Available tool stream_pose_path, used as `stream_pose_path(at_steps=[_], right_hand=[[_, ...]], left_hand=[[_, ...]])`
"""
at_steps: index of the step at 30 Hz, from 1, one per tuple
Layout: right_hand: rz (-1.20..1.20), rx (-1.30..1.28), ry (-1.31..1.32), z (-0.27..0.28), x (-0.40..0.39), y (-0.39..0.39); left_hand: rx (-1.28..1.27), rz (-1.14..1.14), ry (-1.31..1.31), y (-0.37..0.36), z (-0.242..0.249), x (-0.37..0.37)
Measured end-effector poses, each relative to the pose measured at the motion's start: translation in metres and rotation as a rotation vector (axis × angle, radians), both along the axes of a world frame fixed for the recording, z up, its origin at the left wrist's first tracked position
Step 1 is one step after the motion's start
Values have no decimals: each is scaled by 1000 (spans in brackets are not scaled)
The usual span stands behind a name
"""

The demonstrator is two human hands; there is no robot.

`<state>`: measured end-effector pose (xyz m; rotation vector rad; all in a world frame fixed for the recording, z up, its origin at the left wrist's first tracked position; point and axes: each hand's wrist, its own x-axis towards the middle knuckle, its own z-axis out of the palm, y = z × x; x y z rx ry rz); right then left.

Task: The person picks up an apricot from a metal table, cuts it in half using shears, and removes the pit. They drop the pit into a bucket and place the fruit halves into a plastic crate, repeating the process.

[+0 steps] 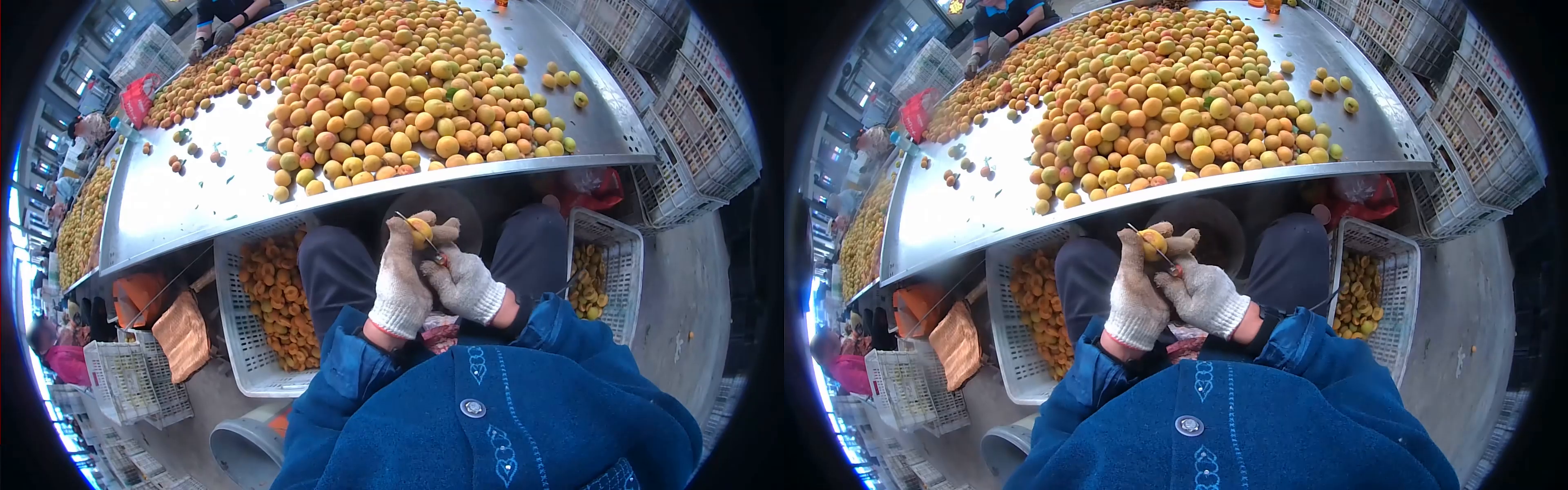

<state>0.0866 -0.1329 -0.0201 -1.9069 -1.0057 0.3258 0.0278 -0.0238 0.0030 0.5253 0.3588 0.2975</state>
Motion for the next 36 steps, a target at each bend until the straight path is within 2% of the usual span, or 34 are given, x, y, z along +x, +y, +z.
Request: stream_pose_path(at_steps=[1,3,7,11,14,16,20,22,24,26,28,34,36], right_hand=[[3,-5,38,3,0,0],[22,-73,12,11,5,-2],[94,-298,-77,33,19,-4],[81,-256,-81,24,17,-8],[97,-177,39,11,10,-13],[141,20,282,6,7,-15],[184,-12,495,15,9,-24],[164,-7,710,14,6,-25],[191,-123,535,16,8,-27],[151,-22,232,12,6,-27],[119,-91,60,21,6,-28],[66,-294,-153,26,4,-32],[51,-297,-186,24,5,-33]], left_hand=[[2,2,1,3,-1,-1],[165,-1,-113,8,-4,-3],[157,-16,-132,4,7,-4],[196,-9,-114,4,7,-6],[91,-34,-121,4,-3,-10],[69,-51,-48,3,-1,-11],[44,-99,-78,3,1,-13],[42,-121,-58,2,4,-14],[84,-112,-6,1,13,-14],[72,-109,-95,2,8,-13],[87,-109,-168,2,4,-11],[176,-171,-184,6,-4,-19],[176,-230,7,8,-2,-24]])
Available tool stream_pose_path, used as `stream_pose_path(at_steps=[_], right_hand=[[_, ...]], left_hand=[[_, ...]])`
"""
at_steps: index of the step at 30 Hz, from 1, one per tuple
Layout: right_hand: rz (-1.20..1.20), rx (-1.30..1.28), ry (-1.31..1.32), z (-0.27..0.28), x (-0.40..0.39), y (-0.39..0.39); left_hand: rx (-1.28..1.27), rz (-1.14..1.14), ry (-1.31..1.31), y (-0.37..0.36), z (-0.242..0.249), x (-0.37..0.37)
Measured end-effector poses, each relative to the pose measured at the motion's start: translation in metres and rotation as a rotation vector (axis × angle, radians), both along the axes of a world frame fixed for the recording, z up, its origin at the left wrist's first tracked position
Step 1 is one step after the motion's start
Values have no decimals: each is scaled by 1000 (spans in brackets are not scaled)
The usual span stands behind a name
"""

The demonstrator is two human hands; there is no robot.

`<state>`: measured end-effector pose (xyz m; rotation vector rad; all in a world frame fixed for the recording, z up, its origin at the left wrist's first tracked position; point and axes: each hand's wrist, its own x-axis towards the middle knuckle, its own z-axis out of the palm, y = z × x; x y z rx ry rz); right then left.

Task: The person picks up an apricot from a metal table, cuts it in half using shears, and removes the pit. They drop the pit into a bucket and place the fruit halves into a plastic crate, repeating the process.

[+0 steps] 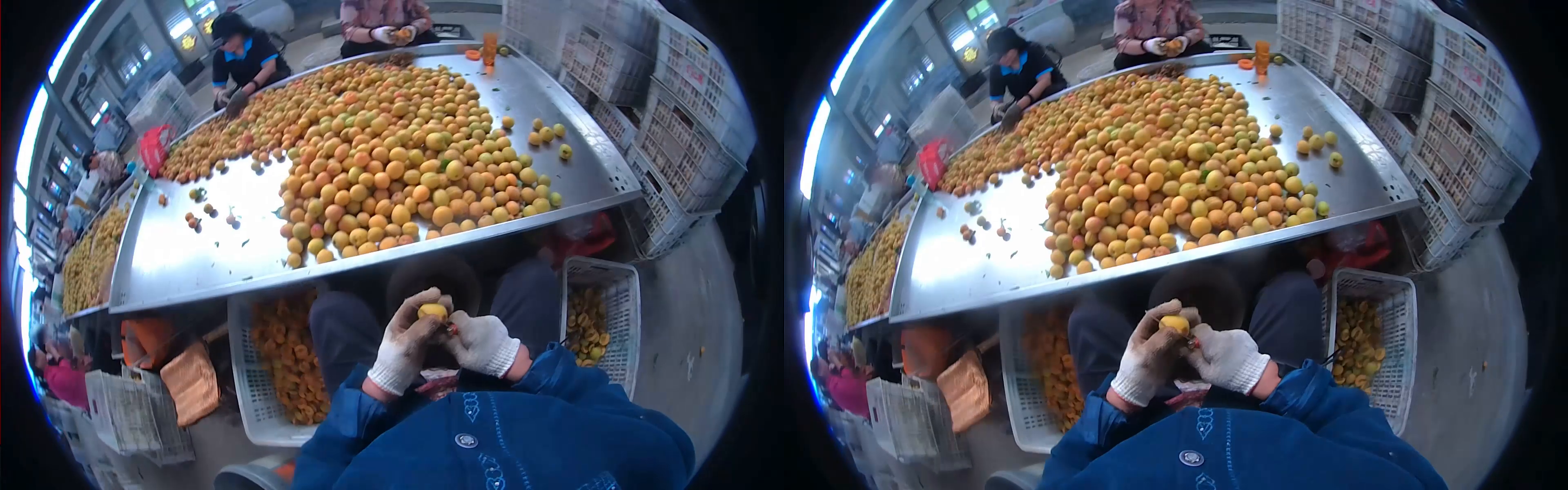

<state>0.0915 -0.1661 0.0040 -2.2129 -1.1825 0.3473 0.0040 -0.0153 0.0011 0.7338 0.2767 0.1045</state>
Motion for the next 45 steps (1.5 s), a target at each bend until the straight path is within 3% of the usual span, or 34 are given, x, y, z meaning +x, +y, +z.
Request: stream_pose_path(at_steps=[6,10,15,20,21,33,45], right_hand=[[-80,-93,93,15,-5,-1],[-87,-24,148,10,-7,0],[-31,39,116,3,-8,3],[54,-118,258,8,-5,2],[53,-138,321,11,-4,1],[35,-169,472,-7,-2,0],[-6,-118,583,-7,-2,3]], left_hand=[[167,35,14,0,3,-3],[326,59,40,0,2,-4],[281,3,18,2,-4,-5],[255,-42,105,0,-5,-3],[365,-118,44,6,-17,-7],[77,5,205,-9,-26,6],[56,109,267,-20,-22,10]])
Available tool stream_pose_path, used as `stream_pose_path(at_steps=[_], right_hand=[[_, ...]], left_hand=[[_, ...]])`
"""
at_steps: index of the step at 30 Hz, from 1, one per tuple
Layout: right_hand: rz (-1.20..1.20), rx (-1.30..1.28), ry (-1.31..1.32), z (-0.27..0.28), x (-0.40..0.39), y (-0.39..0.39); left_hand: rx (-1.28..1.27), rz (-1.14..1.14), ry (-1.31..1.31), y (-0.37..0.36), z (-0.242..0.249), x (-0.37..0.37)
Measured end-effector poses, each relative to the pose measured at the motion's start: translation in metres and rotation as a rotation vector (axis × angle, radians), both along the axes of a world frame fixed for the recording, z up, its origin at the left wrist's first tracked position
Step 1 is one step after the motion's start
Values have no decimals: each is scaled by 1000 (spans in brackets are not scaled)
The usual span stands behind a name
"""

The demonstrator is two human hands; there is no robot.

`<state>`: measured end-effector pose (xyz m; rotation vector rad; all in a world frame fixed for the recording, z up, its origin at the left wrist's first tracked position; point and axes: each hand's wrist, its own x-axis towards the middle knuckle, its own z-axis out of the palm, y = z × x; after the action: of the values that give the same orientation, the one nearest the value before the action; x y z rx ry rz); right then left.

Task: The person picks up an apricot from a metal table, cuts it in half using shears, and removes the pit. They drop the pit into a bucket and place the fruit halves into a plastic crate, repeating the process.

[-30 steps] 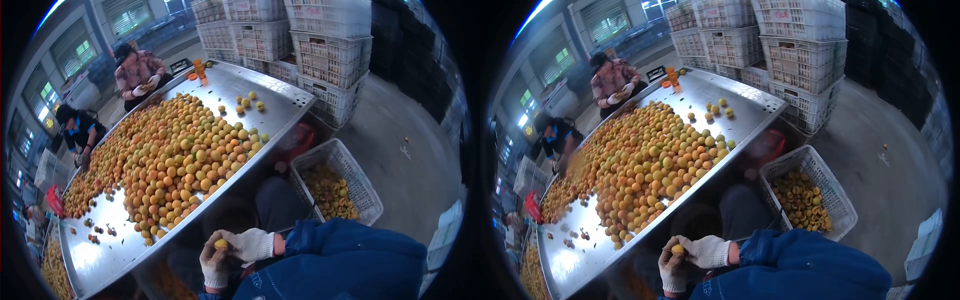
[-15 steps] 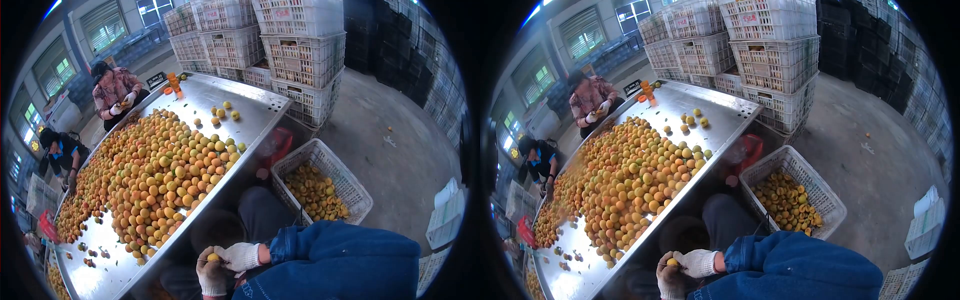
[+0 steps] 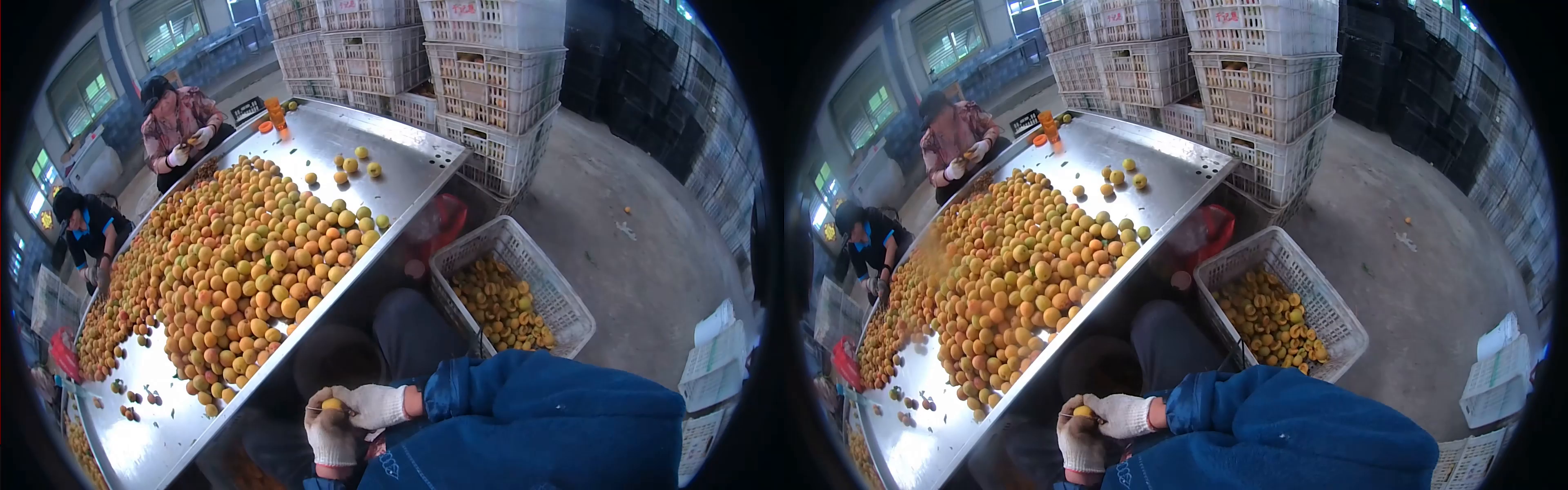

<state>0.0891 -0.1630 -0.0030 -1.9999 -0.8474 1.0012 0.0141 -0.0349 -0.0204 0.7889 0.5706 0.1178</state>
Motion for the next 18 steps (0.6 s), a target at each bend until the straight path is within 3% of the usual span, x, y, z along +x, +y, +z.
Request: stream_pose_path(at_steps=[7,12,15,17,18], right_hand=[[-92,185,64,-17,2,4],[-117,203,-127,-20,8,4],[-215,467,294,-43,11,5],[-236,250,382,5,13,6],[-232,265,439,6,14,6]], left_hand=[[88,15,-58,2,-5,3],[79,-55,-82,0,3,4],[199,-121,-150,10,-6,1],[112,-94,-151,8,-8,-1],[121,-112,-155,9,-9,-2]])
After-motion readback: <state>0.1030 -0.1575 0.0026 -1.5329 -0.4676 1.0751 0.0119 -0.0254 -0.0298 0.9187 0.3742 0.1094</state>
